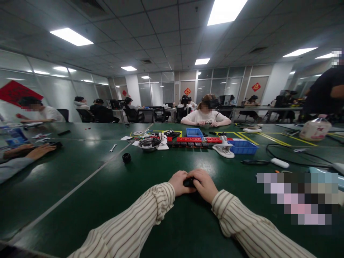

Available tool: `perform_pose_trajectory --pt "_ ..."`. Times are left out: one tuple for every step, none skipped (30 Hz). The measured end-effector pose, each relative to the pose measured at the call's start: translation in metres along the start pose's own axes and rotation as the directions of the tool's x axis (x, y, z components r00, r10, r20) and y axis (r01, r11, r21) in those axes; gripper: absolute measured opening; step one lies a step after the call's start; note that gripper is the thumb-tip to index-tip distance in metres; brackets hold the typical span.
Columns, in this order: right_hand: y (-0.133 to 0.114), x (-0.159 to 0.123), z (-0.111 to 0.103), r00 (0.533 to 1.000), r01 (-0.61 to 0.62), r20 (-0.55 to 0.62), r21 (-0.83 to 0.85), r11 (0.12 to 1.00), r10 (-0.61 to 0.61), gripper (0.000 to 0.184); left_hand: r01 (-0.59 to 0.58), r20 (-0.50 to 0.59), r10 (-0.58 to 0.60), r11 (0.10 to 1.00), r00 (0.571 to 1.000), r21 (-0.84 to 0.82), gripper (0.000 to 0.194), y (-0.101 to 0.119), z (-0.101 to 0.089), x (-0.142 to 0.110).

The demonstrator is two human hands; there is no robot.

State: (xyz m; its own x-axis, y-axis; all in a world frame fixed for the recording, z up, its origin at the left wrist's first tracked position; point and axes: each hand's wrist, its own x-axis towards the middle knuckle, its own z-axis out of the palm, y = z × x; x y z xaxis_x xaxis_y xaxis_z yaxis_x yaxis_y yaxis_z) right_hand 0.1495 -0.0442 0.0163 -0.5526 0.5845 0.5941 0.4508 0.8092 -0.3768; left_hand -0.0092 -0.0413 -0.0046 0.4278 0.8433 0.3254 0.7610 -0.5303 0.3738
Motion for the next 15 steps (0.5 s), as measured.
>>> perform_pose_trajectory --pt "0.000 0.000 0.000 1.000 0.003 -0.004 0.000 1.000 -0.003 0.025 0.002 0.001 -0.002 1.000 1.000 0.001 0.044 0.001 0.000 0.000" --pt "-0.001 -0.001 0.000 1.000 0.000 -0.012 -0.004 1.000 0.000 0.023 0.005 0.000 -0.005 1.000 1.000 0.002 0.048 0.002 0.000 -0.001" --pt "-0.001 -0.001 0.000 1.000 -0.009 -0.023 -0.009 1.000 0.009 0.021 0.011 -0.004 -0.011 1.000 1.000 0.003 0.053 0.003 0.000 -0.001" --pt "-0.001 -0.001 0.001 0.999 -0.024 -0.037 -0.016 1.000 0.023 0.021 0.019 -0.012 -0.019 1.000 1.000 0.005 0.057 0.004 0.000 -0.002" --pt "0.000 -0.001 0.002 0.998 -0.042 -0.052 -0.024 0.999 0.041 0.024 0.029 -0.023 -0.028 1.000 0.999 0.008 0.062 0.005 0.000 -0.002" --pt "0.001 -0.001 0.003 0.996 -0.063 -0.065 -0.031 0.998 0.060 0.027 0.040 -0.036 -0.039 0.999 0.999 0.012 0.064 0.005 0.001 -0.003" --pt "0.002 -0.001 0.004 0.994 -0.084 -0.077 -0.038 0.996 0.081 0.030 0.050 -0.051 -0.049 0.999 0.998 0.017 0.063 0.006 0.001 -0.003" --pt "0.004 -0.001 0.005 0.991 -0.108 -0.088 -0.045 0.993 0.104 0.032 0.057 -0.063 -0.056 0.998 0.996 0.021 0.061 0.006 0.001 -0.003" --pt "0.005 -0.001 0.007 0.987 -0.132 -0.099 -0.052 0.990 0.127 0.033 0.061 -0.071 -0.059 0.998 0.996 0.026 0.057 0.007 0.001 -0.003" --pt "0.007 -0.001 0.008 0.983 -0.155 -0.108 -0.058 0.986 0.148 0.033 0.061 -0.076 -0.059 0.998 0.995 0.029 0.053 0.007 0.001 -0.002" --pt "0.008 -0.001 0.008 0.979 -0.176 -0.116 -0.065 0.982 0.168 0.033 0.058 -0.076 -0.055 0.998 0.996 0.030 0.049 0.007 0.001 -0.002" --pt "0.009 -0.001 0.009 0.975 -0.193 -0.122 -0.071 0.979 0.183 0.032 0.053 -0.074 -0.051 0.998 0.996 0.029 0.045 0.006 0.001 -0.001" --pt "0.009 -0.001 0.009 0.973 -0.204 -0.125 -0.078 0.976 0.194 0.031 0.048 -0.071 -0.046 0.999 0.996 0.026 0.042 0.006 0.001 -0.001" --pt "0.009 0.000 0.009 0.972 -0.211 -0.124 -0.085 0.974 0.200 0.029 0.044 -0.068 -0.043 0.999 0.997 0.022 0.040 0.005 0.001 0.000" --pt "0.009 0.000 0.009 0.972 -0.214 -0.120 -0.092 0.973 0.202 0.027 0.041 -0.065 -0.040 0.999 0.997 0.017 0.039 0.004 0.001 0.000"
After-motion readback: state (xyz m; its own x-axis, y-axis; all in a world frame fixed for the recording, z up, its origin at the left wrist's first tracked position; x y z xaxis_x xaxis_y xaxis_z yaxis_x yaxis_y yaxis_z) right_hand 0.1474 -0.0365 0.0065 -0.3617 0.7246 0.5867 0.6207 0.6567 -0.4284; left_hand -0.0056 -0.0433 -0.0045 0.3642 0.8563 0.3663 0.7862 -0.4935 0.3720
